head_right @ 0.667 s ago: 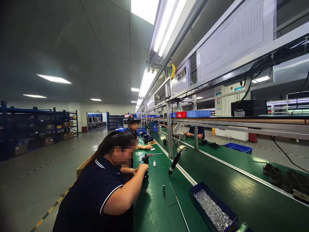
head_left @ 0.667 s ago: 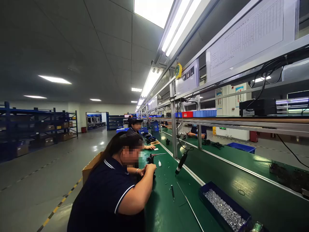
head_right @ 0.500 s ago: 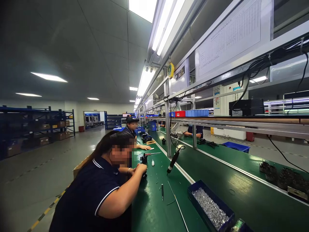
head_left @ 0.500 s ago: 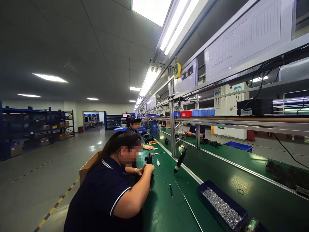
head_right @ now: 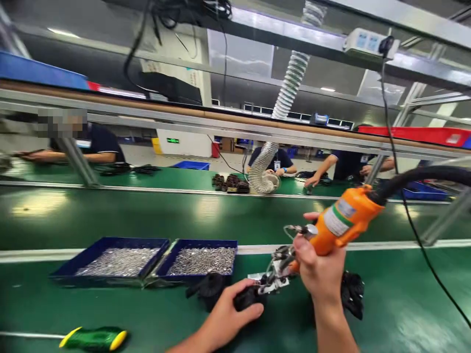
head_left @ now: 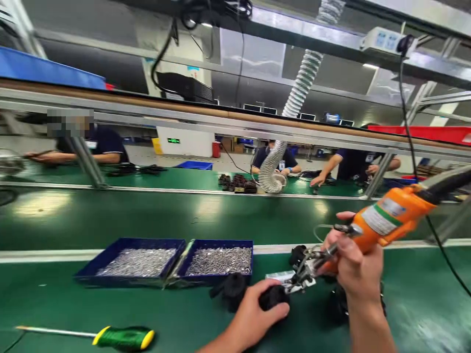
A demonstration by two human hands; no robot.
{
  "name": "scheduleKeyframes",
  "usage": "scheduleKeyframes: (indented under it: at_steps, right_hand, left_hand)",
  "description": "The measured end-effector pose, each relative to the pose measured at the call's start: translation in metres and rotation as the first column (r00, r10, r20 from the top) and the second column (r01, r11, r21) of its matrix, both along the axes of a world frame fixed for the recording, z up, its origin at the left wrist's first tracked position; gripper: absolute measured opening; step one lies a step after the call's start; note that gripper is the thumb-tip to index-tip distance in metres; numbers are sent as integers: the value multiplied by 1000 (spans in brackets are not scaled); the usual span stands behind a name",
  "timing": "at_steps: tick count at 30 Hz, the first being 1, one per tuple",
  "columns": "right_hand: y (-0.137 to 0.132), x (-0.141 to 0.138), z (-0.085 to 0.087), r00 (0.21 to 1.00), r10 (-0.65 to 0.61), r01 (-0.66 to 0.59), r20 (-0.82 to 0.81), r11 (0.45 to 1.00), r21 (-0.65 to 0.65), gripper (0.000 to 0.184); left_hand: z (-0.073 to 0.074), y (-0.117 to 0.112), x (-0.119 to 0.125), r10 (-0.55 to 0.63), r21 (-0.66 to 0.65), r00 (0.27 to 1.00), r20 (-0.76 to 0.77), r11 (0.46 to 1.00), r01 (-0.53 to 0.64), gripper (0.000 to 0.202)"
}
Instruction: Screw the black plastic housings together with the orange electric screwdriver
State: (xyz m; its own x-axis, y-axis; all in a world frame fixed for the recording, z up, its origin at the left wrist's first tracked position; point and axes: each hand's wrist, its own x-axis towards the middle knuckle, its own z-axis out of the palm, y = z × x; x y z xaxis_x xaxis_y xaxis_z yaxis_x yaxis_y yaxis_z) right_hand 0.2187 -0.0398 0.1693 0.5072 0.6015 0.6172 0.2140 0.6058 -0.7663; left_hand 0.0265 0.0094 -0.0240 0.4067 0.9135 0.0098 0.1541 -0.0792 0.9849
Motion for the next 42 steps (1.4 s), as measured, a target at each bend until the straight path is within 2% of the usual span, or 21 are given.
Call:
scheduleKeyframes:
  at_steps: [3, 7, 10, 13, 21, 29, 32, 35, 39, 42]
  right_hand:
    - [3, -8, 0, 998, 18, -19, -61, 1000, -15, 57]
    - [4, -21, 4, 995, 57, -59, -83, 998, -22, 56]
    - [3, -22, 5, 995, 57, -60, -87, 998, -33, 56]
    - [6, -25, 5, 999, 20, -22, -48, 999, -43, 54]
    - [20, -55, 7, 996, 51, -50, 77, 999, -16, 36]
    - [24, -58, 4, 998, 14, -12, 54, 999, -41, 34]
    - [24, -55, -1, 999, -2, 4, 41, 999, -54, 36]
    - [20, -49, -3, 999, 12, -10, 40, 997, -70, 39]
    - [3, -32, 6, 997, -59, 61, 44, 997, -38, 46]
    - [-15, -16, 16, 987, -159, 158, -26, 986, -61, 59]
  left_hand:
    - [1, -1, -5, -40, 12, 999, 12, 999, 40, 62]
    - [17, -6, -7, -76, 37, 995, 65, 997, 74, 53]
    - [23, -6, -5, -68, 36, 993, 92, 997, 65, 51]
    - [23, -5, -4, -83, 25, 991, 107, 996, 81, 49]
    - [24, -5, -3, -136, 9, 971, 199, 991, 136, 42]
    - [22, -5, -3, -159, -7, 961, 227, 986, 165, 35]
    - [27, -4, -3, -178, 21, 956, 232, 984, 178, 39]
    - [28, -6, -7, -176, 64, 970, 170, 984, 168, 48]
    - [11, -10, -15, -178, 64, 981, 80, 983, 173, 93]
    - [-8, -13, -13, -254, 108, 966, 54, 963, 247, 103]
